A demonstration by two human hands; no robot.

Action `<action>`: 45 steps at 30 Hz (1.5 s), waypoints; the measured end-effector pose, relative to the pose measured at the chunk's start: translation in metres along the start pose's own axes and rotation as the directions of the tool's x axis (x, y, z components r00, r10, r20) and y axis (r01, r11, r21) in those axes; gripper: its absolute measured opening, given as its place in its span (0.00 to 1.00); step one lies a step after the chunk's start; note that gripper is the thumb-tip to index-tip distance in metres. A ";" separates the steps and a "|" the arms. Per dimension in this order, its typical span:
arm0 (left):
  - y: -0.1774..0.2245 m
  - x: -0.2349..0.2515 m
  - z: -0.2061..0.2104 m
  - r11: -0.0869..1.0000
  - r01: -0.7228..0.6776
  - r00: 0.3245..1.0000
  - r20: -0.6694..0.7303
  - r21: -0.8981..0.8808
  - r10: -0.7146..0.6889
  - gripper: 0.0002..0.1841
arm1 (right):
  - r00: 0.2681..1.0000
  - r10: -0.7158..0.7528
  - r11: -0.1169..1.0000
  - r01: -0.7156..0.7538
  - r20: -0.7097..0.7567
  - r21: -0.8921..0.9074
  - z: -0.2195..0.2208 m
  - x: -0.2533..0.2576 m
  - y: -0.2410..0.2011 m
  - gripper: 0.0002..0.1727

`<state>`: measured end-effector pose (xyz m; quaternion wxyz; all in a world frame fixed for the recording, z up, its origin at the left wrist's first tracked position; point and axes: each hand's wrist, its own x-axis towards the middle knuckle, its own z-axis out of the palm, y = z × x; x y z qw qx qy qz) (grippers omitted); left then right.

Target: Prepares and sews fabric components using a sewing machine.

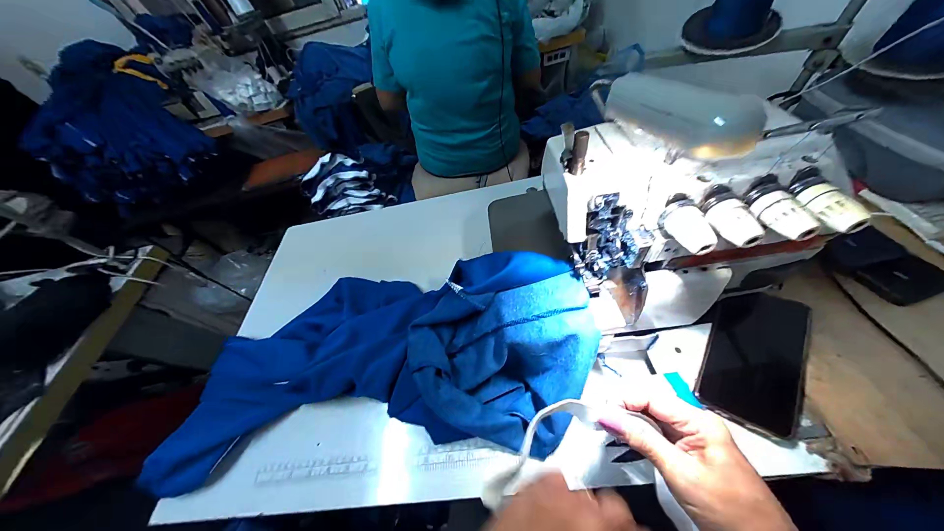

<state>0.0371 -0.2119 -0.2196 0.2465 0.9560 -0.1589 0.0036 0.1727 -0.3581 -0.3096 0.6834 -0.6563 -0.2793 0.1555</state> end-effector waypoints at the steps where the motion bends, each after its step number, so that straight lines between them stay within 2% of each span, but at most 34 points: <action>1: -0.021 0.004 0.003 0.997 0.020 0.989 -0.147 0.072 -0.009 0.07 | 1.000 0.004 0.999 -0.005 0.014 0.038 0.004 -0.005 -0.002 0.06; 3: -0.057 0.007 0.007 0.996 0.038 0.929 -0.369 0.081 -0.005 0.08 | 1.000 -0.008 0.997 0.007 0.017 0.077 0.007 -0.012 -0.005 0.05; 5: -0.067 0.007 0.015 1.000 -0.007 0.863 -0.505 -0.015 -0.002 0.06 | 1.000 -0.021 0.995 0.021 0.008 0.094 0.010 -0.016 -0.009 0.05; 8: -0.065 0.003 0.032 0.988 -0.091 0.796 -0.606 -0.129 -0.006 0.04 | 1.000 -0.010 0.991 0.011 -0.005 0.130 0.011 -0.017 -0.019 0.06; 10: -0.065 0.000 0.039 0.979 -0.114 0.773 -0.634 -0.170 -0.020 0.04 | 0.997 -0.076 0.990 0.072 0.027 0.122 0.008 -0.019 -0.013 0.07; 16: -0.066 0.002 0.048 0.970 -0.147 0.744 -0.668 -0.196 -0.022 0.04 | 0.976 -0.197 0.980 0.193 0.097 0.048 -0.004 -0.018 -0.003 0.10; 21: -0.059 0.005 0.039 0.966 -0.113 0.804 -0.592 -0.233 -0.049 0.05 | 0.971 -0.217 0.973 0.223 0.095 -0.053 -0.013 -0.017 -0.007 0.08; 25: -0.054 0.006 0.038 0.981 -0.072 0.820 -0.570 -0.181 -0.045 0.05 | 0.968 -0.237 0.957 0.247 0.085 -0.149 -0.014 -0.016 -0.013 0.05; 29: -0.057 0.004 0.044 0.978 -0.095 0.772 -0.634 -0.187 -0.046 0.04 | 0.961 -0.214 0.960 0.240 0.176 -0.142 -0.015 -0.018 -0.018 0.07; 32: -0.057 0.003 0.048 0.973 -0.114 0.751 -0.659 -0.199 -0.047 0.04 | 0.962 -0.199 0.968 0.223 0.185 -0.117 -0.015 -0.020 -0.019 0.08; 36: -0.059 0.003 0.051 0.957 -0.149 0.737 -0.673 -0.249 -0.060 0.04 | 0.982 -0.115 0.979 0.137 0.147 -0.149 -0.010 -0.020 -0.035 0.08; 41: -0.053 0.003 0.051 0.943 -0.105 0.728 -0.670 -0.317 -0.144 0.04 | 0.979 -0.132 0.977 0.155 0.155 -0.144 -0.010 -0.020 -0.035 0.08; 45: -0.053 0.003 0.052 0.946 -0.088 0.736 -0.660 -0.311 -0.149 0.04 | 0.982 -0.112 0.975 0.139 0.154 -0.174 -0.011 -0.022 -0.031 0.08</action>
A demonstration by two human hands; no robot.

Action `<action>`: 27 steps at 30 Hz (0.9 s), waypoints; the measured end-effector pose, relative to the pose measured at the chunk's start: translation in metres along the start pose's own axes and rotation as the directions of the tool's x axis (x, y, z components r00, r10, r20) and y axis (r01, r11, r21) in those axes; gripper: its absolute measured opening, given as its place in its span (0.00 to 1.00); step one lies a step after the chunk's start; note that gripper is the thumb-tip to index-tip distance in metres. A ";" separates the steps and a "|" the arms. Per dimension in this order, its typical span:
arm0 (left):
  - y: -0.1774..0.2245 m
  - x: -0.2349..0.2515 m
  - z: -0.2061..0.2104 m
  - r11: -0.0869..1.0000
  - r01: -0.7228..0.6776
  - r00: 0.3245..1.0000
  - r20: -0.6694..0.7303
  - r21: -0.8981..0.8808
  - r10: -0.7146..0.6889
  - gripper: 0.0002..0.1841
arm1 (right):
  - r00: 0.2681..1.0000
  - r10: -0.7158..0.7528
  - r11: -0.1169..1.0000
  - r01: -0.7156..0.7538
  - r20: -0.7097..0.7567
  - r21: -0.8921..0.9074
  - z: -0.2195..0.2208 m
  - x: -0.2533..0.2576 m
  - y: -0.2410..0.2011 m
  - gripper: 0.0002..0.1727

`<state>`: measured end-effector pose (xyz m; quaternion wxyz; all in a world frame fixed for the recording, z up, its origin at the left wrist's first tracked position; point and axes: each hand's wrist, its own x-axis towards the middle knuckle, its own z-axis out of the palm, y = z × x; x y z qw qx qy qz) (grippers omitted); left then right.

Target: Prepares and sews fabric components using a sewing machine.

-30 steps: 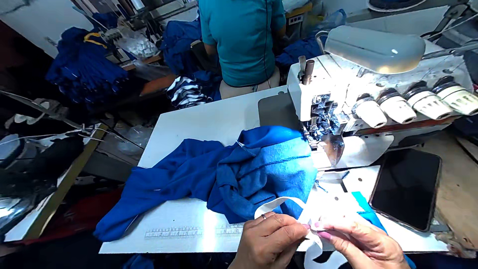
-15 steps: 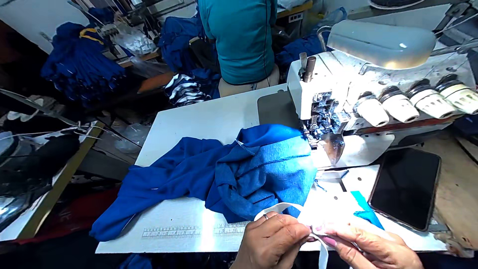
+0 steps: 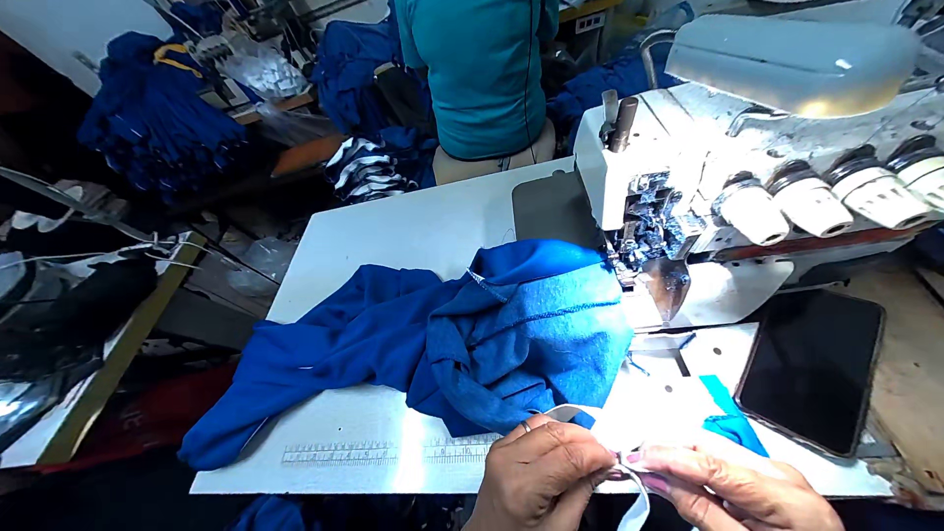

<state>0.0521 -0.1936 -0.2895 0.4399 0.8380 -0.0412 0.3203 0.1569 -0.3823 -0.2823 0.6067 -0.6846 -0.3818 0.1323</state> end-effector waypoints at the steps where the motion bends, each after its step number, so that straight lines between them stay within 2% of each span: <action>1: 0.000 0.000 0.000 1.000 0.003 1.000 0.000 0.005 -0.003 0.04 | 1.000 -0.002 1.000 0.002 0.000 -0.004 0.000 0.000 0.001 0.08; 8: -0.002 -0.002 0.001 1.000 0.007 1.000 0.001 -0.012 -0.007 0.04 | 1.000 -0.006 1.000 0.006 0.020 0.008 0.000 0.000 0.001 0.08; 14: -0.001 -0.004 0.001 0.999 0.050 0.999 0.005 0.009 -0.050 0.05 | 0.984 -0.141 0.989 0.145 0.112 -0.025 -0.006 0.000 0.020 0.09; 17: -0.003 -0.004 0.000 0.998 0.056 0.998 0.024 0.002 -0.056 0.05 | 0.985 -0.131 0.991 0.134 0.113 -0.022 -0.004 0.000 0.021 0.09; 20: -0.002 -0.002 0.000 0.997 0.071 0.997 0.032 0.012 -0.071 0.05 | 0.996 -0.039 0.999 0.041 0.084 -0.020 -0.002 -0.002 0.013 0.09; 24: -0.002 -0.001 -0.002 0.996 0.090 0.994 0.063 0.004 -0.090 0.05 | 0.984 -0.117 0.993 0.120 0.131 -0.010 -0.004 -0.002 0.025 0.10; 27: 0.002 0.002 -0.005 0.992 0.128 0.987 0.096 0.012 -0.129 0.06 | 0.985 -0.079 0.996 0.082 0.152 -0.020 -0.004 0.000 0.010 0.10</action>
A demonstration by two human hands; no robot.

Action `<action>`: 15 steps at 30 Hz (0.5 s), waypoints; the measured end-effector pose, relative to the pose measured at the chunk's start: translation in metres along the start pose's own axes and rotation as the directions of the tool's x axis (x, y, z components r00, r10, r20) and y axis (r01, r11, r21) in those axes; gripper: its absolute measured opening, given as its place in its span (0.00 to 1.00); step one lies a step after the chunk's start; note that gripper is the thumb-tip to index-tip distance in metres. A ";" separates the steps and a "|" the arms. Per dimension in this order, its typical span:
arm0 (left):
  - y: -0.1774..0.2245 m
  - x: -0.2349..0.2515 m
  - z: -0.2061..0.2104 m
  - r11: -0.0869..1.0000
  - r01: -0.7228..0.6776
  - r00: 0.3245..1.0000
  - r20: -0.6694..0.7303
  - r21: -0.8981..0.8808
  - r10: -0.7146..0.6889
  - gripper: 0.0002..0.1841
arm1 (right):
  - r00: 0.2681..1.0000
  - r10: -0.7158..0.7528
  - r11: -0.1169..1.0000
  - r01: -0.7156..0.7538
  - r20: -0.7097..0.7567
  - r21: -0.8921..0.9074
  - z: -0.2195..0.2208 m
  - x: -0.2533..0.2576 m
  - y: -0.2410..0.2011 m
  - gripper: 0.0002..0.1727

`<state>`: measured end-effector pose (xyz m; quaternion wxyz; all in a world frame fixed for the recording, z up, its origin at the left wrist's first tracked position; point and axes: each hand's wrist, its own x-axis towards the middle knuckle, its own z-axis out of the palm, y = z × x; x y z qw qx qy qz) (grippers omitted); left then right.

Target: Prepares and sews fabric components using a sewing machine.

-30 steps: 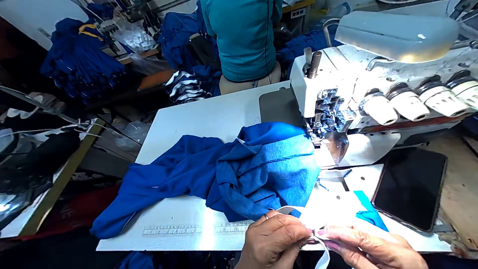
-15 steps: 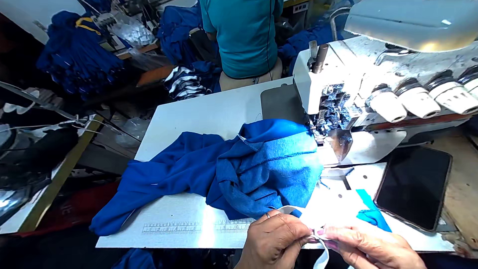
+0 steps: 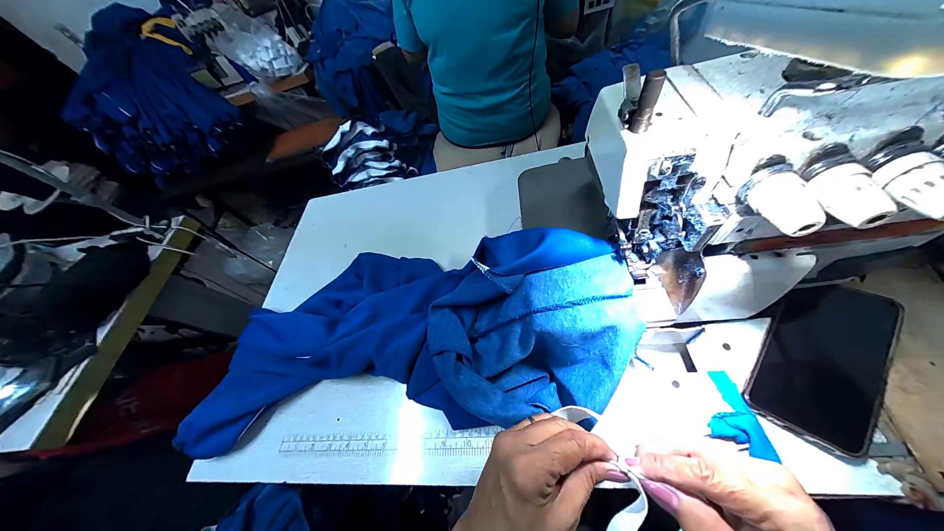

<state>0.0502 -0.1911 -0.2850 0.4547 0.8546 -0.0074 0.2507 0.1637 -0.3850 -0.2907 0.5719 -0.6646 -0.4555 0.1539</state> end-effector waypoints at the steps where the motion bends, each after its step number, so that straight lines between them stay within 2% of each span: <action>1: 0.000 0.000 0.000 1.000 0.005 1.000 0.007 -0.001 -0.005 0.06 | 1.000 -0.022 1.000 0.022 0.020 -0.004 0.000 0.000 0.000 0.12; 3: -0.003 -0.002 0.001 1.000 0.011 1.000 0.027 -0.028 -0.010 0.06 | 0.996 -0.088 0.996 0.089 0.028 -0.026 0.003 -0.004 0.010 0.17; 5: 0.001 0.000 0.003 0.999 0.031 0.999 0.026 -0.029 -0.031 0.08 | 0.996 -0.093 0.994 0.093 -0.010 -0.065 0.007 -0.004 0.014 0.13; 8: 0.004 0.003 0.005 0.995 -0.009 1.000 0.020 0.104 0.007 0.11 | 0.999 -0.033 0.998 0.032 -0.022 -0.062 0.008 -0.003 0.009 0.07; 10: 0.003 0.005 0.000 0.980 -0.090 0.990 0.121 0.177 0.069 0.12 | 1.000 0.028 0.999 -0.028 -0.009 -0.030 0.005 -0.003 0.003 0.08; 13: -0.002 0.008 -0.007 0.985 -0.157 0.955 0.265 0.076 0.132 0.12 | 0.999 -0.010 0.998 0.008 0.042 0.056 -0.003 -0.004 0.007 0.07; 15: 0.001 0.010 -0.010 0.987 -0.149 0.950 0.283 0.053 0.128 0.10 | 0.999 -0.005 0.994 -0.002 0.053 0.114 -0.004 -0.004 0.009 0.07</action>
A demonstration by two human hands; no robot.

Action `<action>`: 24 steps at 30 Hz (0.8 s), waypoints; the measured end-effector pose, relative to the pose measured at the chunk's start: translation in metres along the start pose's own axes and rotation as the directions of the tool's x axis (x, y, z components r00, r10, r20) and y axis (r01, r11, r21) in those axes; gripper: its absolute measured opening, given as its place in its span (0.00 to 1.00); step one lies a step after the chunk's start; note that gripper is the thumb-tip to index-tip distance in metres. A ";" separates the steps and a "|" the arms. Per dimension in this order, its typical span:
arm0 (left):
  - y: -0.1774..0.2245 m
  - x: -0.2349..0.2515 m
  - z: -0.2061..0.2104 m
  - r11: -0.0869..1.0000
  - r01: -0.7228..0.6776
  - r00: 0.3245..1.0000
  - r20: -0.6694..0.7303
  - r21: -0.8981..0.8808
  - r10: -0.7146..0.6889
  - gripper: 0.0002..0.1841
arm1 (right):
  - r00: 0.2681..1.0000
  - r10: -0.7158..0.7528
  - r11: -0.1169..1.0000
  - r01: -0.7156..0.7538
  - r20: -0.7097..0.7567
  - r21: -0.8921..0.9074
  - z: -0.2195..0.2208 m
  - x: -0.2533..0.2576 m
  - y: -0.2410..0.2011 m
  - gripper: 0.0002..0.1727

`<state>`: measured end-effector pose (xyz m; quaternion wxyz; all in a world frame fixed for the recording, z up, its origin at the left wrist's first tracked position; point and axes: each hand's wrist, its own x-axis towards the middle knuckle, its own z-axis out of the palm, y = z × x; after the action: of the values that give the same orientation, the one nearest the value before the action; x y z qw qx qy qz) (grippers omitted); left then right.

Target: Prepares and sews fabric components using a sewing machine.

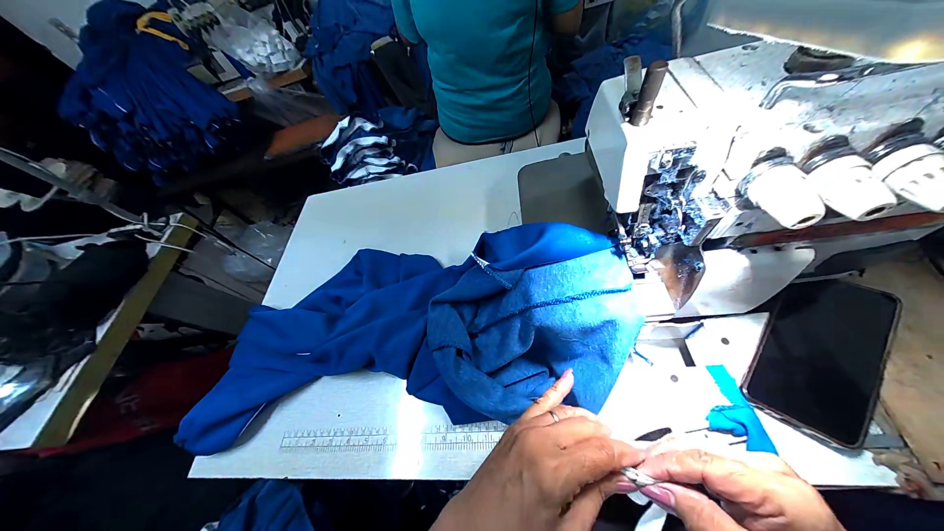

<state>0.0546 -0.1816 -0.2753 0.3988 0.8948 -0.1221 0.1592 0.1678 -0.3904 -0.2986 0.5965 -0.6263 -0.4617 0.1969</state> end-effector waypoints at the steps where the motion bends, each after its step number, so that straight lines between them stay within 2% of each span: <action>1: 0.001 0.001 0.000 1.000 0.003 1.000 -0.002 -0.004 -0.003 0.10 | 1.000 0.012 1.000 -0.012 -0.006 0.025 0.000 0.000 0.001 0.07; 5: -0.001 0.003 0.000 1.000 -0.006 1.000 0.024 0.024 0.006 0.10 | 0.997 0.073 0.996 -0.071 -0.021 0.061 0.000 0.000 0.004 0.08; 8: 0.003 0.004 -0.001 0.994 -0.005 0.998 0.055 0.114 -0.001 0.10 | 0.997 0.072 0.997 -0.072 -0.020 0.033 0.001 0.002 0.006 0.08; 10: 0.011 0.006 -0.001 0.989 0.041 0.998 0.044 0.142 -0.047 0.11 | 0.997 0.075 0.997 -0.074 -0.022 0.009 0.000 0.002 0.005 0.09; 12: 0.015 0.008 0.002 0.991 0.080 0.996 0.034 0.103 -0.084 0.14 | 0.996 0.083 0.996 -0.084 -0.032 -0.009 0.000 0.002 0.004 0.08; 14: 0.009 0.004 0.008 0.998 0.059 0.998 0.031 0.026 -0.060 0.15 | 0.994 0.095 0.995 -0.095 -0.045 -0.001 0.003 0.000 0.007 0.08; 18: -0.006 -0.001 0.016 0.998 -0.006 0.997 -0.076 -0.065 0.001 0.09 | 0.988 0.134 0.989 -0.128 -0.072 0.078 0.007 -0.001 0.010 0.09; 21: -0.002 0.003 0.005 0.991 0.032 0.997 -0.069 0.133 -0.023 0.09 | 0.965 0.162 0.986 -0.147 -0.208 0.084 0.018 0.000 0.012 0.09; 22: 0.000 0.006 -0.001 0.974 0.047 0.997 -0.066 0.223 -0.033 0.10 | 0.961 0.135 0.991 -0.130 -0.243 0.034 0.020 0.001 0.014 0.15; 24: 0.009 0.013 -0.014 0.922 0.059 0.998 -0.053 0.382 -0.042 0.11 | 0.967 0.051 0.989 -0.084 -0.248 -0.123 0.017 0.005 0.013 0.34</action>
<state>0.0605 -0.1785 -0.2556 0.2231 0.9546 -0.0566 0.1893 0.1613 -0.3743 -0.3129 0.5988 -0.6994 -0.3751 0.1075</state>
